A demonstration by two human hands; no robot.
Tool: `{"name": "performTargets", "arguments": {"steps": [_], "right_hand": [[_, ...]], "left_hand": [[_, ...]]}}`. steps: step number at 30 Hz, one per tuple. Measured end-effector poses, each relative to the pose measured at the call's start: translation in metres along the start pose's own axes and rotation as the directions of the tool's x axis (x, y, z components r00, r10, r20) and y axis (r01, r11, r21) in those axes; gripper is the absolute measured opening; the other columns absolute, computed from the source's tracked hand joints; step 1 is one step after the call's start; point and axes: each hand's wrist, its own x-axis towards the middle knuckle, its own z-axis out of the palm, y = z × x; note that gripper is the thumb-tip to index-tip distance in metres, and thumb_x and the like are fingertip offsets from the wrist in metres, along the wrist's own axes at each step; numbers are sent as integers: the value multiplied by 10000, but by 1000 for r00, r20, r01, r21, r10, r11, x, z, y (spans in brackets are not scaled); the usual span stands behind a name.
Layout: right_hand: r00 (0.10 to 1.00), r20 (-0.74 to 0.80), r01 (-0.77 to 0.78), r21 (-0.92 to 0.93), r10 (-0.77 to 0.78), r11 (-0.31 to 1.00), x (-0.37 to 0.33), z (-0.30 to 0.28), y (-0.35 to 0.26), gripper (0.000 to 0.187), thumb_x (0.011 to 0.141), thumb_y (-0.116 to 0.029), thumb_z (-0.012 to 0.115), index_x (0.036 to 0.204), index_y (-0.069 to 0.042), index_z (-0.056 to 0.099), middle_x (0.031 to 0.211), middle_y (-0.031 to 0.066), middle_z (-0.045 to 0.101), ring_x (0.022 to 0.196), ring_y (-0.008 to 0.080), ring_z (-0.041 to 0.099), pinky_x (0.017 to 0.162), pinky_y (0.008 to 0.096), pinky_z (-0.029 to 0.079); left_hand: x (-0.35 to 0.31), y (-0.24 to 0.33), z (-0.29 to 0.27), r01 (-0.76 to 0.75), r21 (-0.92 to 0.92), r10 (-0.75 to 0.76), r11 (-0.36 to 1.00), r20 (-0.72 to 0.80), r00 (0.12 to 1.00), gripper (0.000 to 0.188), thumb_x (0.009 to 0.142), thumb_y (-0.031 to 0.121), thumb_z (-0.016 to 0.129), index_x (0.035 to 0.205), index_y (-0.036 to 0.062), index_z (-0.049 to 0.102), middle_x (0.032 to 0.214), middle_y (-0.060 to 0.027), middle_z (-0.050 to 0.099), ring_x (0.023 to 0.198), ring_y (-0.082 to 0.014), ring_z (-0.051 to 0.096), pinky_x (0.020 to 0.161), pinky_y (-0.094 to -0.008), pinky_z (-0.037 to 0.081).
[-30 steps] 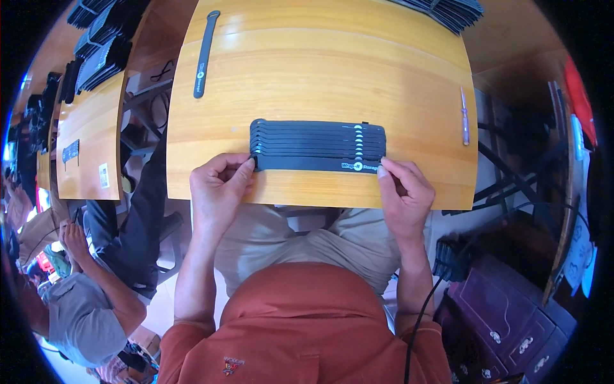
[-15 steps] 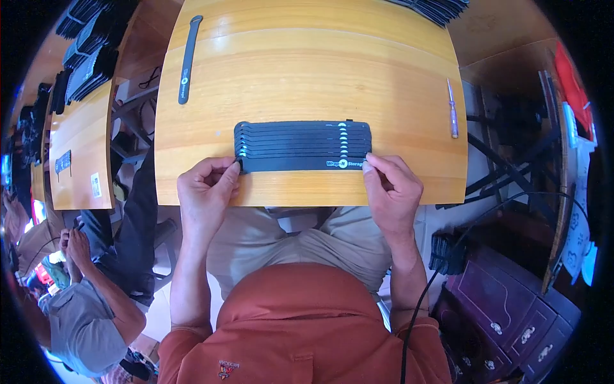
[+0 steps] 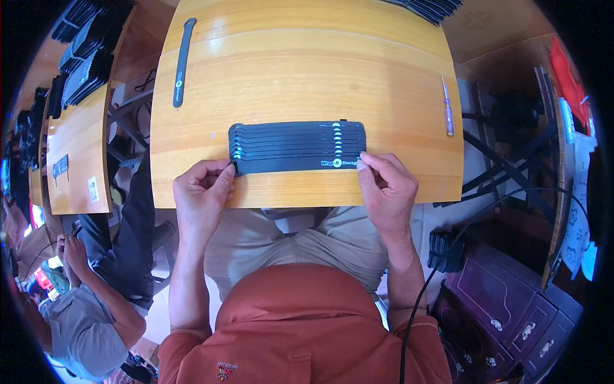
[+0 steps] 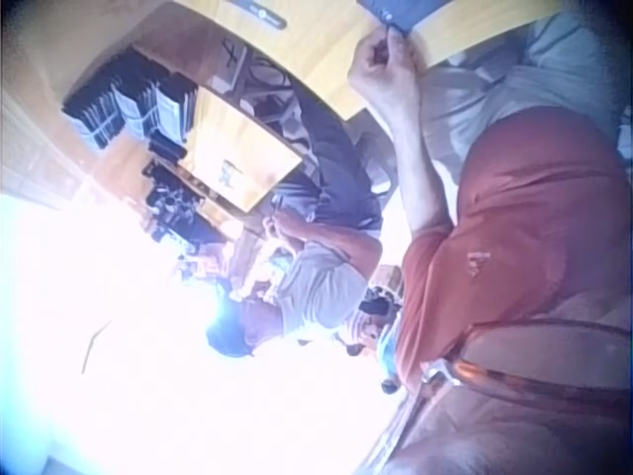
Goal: Aligning and stacking black fabric straps with white labels on a wooden table.
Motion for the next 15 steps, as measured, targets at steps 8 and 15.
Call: {"name": "performTargets", "arguments": {"steps": [8, 15], "right_hand": [[1000, -2, 12, -13, -12, 1000, 1, 1, -2, 135, 874, 25, 736, 1004, 13, 769, 834, 125, 709, 644, 178, 666, 579, 303, 509], [1000, -4, 8, -8, -8, 1000, 0, 0, -1, 131, 872, 29, 733, 999, 12, 762, 829, 132, 706, 670, 200, 684, 598, 314, 525]], "left_hand": [[1, -2, -2, 10, -12, -10, 1000, 11, 1000, 96, 980, 50, 737, 1024, -35, 744, 763, -16, 695, 643, -52, 613, 581, -204, 500], [-1, 5, -1, 35, 36, -36, 999, 14, 999, 105, 981, 52, 733, 1022, -43, 750, 772, -16, 701, 658, -40, 605, 606, -204, 511]]}}
